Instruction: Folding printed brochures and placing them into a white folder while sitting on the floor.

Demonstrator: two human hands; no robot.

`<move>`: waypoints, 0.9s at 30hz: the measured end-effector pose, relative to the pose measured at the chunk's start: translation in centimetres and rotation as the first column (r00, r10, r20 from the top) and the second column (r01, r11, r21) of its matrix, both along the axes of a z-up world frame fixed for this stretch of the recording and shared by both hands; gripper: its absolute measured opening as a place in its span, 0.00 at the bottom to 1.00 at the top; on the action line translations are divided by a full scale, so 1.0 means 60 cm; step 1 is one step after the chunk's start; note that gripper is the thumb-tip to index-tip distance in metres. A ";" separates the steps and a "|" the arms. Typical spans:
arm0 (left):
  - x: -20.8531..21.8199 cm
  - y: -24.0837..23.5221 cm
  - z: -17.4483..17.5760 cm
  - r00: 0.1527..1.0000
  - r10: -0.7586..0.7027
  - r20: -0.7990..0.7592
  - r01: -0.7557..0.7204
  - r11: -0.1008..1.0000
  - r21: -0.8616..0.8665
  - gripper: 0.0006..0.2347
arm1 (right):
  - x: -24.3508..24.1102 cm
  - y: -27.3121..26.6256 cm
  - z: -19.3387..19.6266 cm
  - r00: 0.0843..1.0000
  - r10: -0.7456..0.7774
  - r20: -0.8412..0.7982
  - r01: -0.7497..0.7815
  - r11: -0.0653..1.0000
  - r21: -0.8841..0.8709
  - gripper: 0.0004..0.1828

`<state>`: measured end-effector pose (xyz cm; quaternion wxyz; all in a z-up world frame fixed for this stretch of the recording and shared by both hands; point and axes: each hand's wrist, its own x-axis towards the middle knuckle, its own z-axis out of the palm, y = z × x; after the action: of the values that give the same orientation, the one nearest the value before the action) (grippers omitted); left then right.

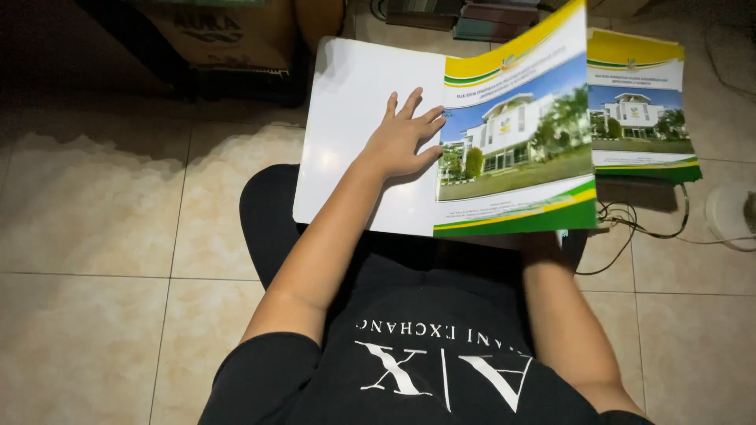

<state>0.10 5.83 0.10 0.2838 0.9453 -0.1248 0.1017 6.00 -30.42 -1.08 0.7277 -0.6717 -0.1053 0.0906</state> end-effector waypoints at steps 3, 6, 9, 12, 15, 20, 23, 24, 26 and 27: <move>-0.002 -0.001 -0.017 0.998 0.026 0.054 -0.028 0.999 0.029 0.23 | -0.045 0.104 0.010 0.976 0.129 0.175 -0.059 0.932 -0.358 0.30; 0.010 0.014 -0.040 0.987 0.163 0.013 -0.159 0.975 -0.156 0.27 | -0.099 0.215 0.026 0.909 0.300 0.288 -0.037 0.748 -0.662 0.31; -0.010 0.062 -0.052 0.962 0.254 0.100 -0.132 0.753 -0.645 0.23 | -0.127 0.277 0.040 0.817 0.477 0.326 0.071 0.478 -0.876 0.32; -0.093 0.110 0.049 0.883 0.331 0.332 -0.042 0.761 -0.647 0.20 | -0.133 0.280 0.046 0.799 0.494 0.343 0.072 0.488 -0.870 0.34; -0.182 0.111 0.192 0.913 0.201 0.356 0.157 0.632 -0.759 0.23 | -0.134 0.284 0.049 0.814 0.482 0.324 0.070 0.473 -0.878 0.32; -0.085 0.019 0.129 0.969 0.245 -0.023 -0.246 0.960 -0.130 0.23 | -0.125 0.283 0.036 0.792 0.534 0.298 0.072 0.403 -0.913 0.32; -0.020 -0.033 0.038 0.945 0.313 -0.096 -0.307 0.949 0.079 0.24 | -0.136 0.285 0.053 0.802 0.563 0.202 0.027 0.303 -0.953 0.33; -0.008 -0.043 0.020 0.927 0.365 -0.088 -0.354 0.928 0.118 0.22 | -0.138 0.290 0.067 0.807 0.563 0.178 0.009 0.290 -0.957 0.33; -0.015 -0.039 0.020 0.930 0.347 -0.125 -0.324 0.930 0.171 0.23 | -0.133 0.295 0.072 0.802 0.577 0.155 -0.004 0.265 -0.964 0.33; -0.017 -0.034 0.019 0.932 0.325 -0.163 -0.283 0.930 0.234 0.24 | -0.130 0.300 0.072 0.802 0.582 0.136 -0.017 0.250 -0.968 0.34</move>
<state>-0.90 3.80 1.22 0.1759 0.9828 0.0428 0.0364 -1.80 -12.41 3.26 0.1145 -0.9276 -0.3381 0.1104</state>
